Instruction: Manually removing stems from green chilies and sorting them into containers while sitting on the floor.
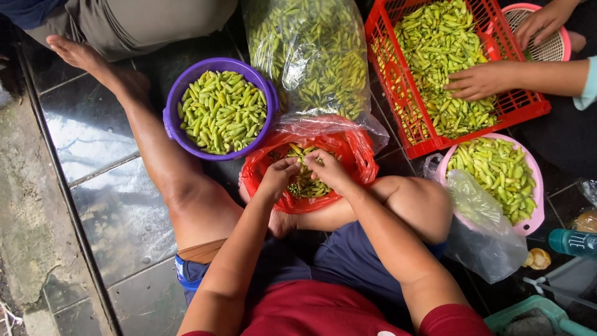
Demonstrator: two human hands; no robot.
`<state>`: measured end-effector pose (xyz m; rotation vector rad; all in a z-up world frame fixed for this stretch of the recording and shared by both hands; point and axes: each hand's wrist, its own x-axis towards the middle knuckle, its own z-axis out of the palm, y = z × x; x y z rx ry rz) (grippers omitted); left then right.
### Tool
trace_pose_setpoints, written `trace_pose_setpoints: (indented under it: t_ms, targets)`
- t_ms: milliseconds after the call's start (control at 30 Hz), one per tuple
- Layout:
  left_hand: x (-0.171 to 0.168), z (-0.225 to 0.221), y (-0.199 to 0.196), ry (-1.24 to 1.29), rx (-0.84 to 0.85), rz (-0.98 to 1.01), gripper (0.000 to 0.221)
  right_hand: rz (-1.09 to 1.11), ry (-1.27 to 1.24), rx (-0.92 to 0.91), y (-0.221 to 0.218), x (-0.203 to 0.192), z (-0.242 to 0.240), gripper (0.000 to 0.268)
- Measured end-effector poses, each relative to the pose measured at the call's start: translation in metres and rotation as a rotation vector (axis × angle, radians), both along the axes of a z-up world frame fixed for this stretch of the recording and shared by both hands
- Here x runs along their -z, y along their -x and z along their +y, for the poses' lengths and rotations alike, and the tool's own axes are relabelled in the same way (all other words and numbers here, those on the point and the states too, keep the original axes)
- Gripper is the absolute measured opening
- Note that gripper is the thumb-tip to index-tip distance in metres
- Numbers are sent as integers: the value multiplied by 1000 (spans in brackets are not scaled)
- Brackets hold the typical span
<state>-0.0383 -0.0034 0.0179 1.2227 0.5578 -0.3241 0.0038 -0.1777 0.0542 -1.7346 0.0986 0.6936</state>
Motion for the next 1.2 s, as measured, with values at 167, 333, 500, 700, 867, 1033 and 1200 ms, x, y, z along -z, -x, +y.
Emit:
trace_pose_setpoints:
  t_ms: [167, 333, 500, 700, 867, 1033, 1200]
  targets:
    - [-25, -3, 1, 196, -115, 78, 18, -75, -126, -59, 2, 20, 4, 39]
    - [-22, -1, 4, 243, -166, 109, 15, -122, -183, -77, 8, 13, -1, 39]
    - [-31, -4, 14, 162, -110, 37, 10, 71, -394, 55, 10, 5, -4, 29]
    - [-24, -5, 21, -33, -81, -41, 19, -60, -339, 11, 10, 1, -10, 20]
    - [-13, 1, 21, -43, -90, -10, 21, -224, -245, -43, 9, 15, -8, 17]
    - [-4, 3, 16, 41, -86, 8, 15, -244, -208, -52, 10, 10, -7, 16]
    - [0, 1, 17, 128, -96, -16, 12, -160, -295, -3, 11, 3, -6, 15]
